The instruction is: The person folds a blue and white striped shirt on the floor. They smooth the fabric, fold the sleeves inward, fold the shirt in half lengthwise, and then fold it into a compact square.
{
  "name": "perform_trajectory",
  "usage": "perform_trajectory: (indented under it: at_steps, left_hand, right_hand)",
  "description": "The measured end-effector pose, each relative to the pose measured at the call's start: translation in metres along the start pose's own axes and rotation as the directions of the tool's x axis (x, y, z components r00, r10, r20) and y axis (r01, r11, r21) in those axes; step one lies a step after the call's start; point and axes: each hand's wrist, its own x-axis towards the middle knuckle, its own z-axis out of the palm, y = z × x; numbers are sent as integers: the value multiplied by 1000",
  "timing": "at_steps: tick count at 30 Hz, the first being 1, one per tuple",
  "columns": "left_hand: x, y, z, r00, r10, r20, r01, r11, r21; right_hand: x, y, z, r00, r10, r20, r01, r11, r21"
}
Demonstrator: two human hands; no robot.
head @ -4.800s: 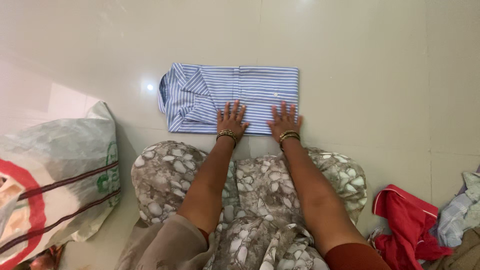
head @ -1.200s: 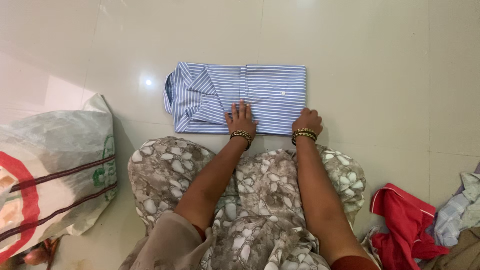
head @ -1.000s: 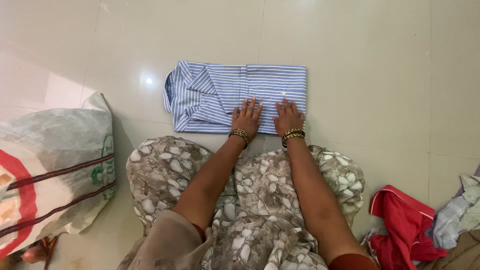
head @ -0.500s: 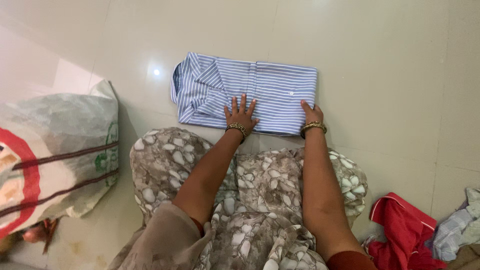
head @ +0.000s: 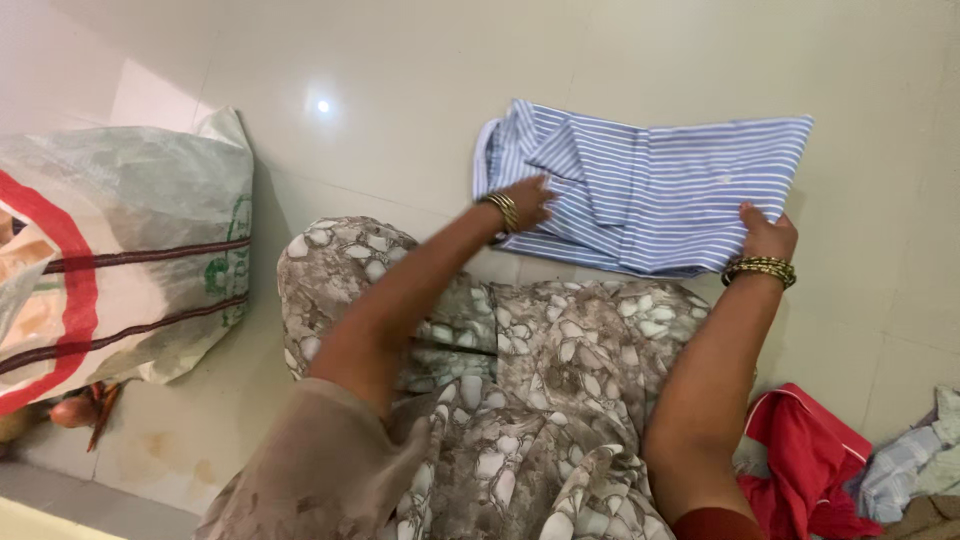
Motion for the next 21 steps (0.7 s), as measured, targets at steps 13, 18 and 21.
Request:
perform_trajectory:
  at_steps: [13, 18, 21]
  left_hand:
    - [-65, -60, -66, 918, -390, -76, 388, 921, -43]
    - [-93, -22, -92, 866, -500, 16, 499, 865, 55]
    - [-102, -14, -99, 867, -498, -20, 498, 865, 59]
  right_hand:
    - [-104, -19, 233, 909, -372, 189, 384, 568, -728]
    - [-191, -31, 321, 869, 176, 462, 351, 440, -827]
    - [-242, -45, 314, 844, 328, 425, 341, 285, -896]
